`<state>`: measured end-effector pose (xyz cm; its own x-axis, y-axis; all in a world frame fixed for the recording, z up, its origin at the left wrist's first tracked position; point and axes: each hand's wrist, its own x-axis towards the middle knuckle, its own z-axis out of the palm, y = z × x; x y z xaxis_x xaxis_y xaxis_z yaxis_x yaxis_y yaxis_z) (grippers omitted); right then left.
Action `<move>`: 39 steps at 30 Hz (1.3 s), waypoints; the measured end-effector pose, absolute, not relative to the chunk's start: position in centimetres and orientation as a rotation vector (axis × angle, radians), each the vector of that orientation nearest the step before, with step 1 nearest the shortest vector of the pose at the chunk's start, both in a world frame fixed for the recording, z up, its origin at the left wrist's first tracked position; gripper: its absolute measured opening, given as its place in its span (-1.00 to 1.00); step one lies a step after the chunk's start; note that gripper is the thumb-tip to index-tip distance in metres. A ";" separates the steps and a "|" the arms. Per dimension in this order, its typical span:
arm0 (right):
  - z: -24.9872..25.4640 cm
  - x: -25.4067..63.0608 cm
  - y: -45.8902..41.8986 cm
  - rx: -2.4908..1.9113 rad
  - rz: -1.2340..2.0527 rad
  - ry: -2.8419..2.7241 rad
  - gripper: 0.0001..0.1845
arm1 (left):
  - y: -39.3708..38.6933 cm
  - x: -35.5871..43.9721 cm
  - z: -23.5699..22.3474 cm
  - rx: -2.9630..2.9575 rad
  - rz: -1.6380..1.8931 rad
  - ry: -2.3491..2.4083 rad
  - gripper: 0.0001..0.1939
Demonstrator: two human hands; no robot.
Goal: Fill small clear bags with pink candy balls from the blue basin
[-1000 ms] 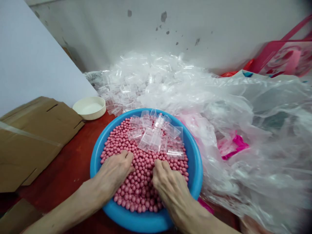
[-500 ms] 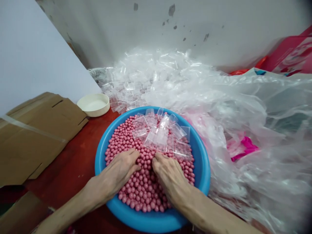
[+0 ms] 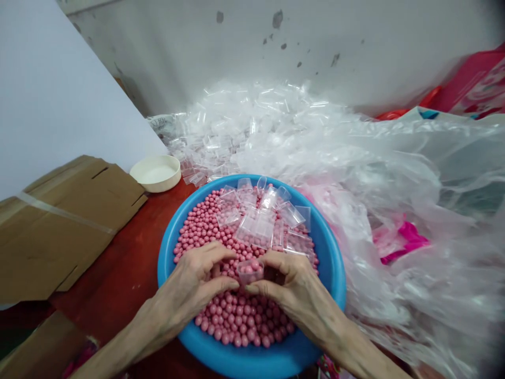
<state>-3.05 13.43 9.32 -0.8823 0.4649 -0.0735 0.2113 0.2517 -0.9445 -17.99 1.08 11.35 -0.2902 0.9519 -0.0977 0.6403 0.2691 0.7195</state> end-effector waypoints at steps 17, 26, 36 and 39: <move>9.6 -1.7 13.3 -0.706 2.822 -1.688 -0.58 | 1.8 -16.2 11.6 0.638 0.920 1.493 -0.79; 7.5 -1.5 12.5 -0.500 1.380 -2.350 -0.90 | 2.4 -15.5 10.8 0.902 1.065 1.624 -0.87; 6.9 -1.7 12.4 -0.258 0.803 -2.421 -0.82 | 2.1 -15.5 10.0 1.597 1.118 1.830 -0.92; 7.4 -1.8 12.6 -0.247 0.790 -2.395 -0.82 | 2.1 -15.5 10.0 1.671 1.167 1.823 -0.92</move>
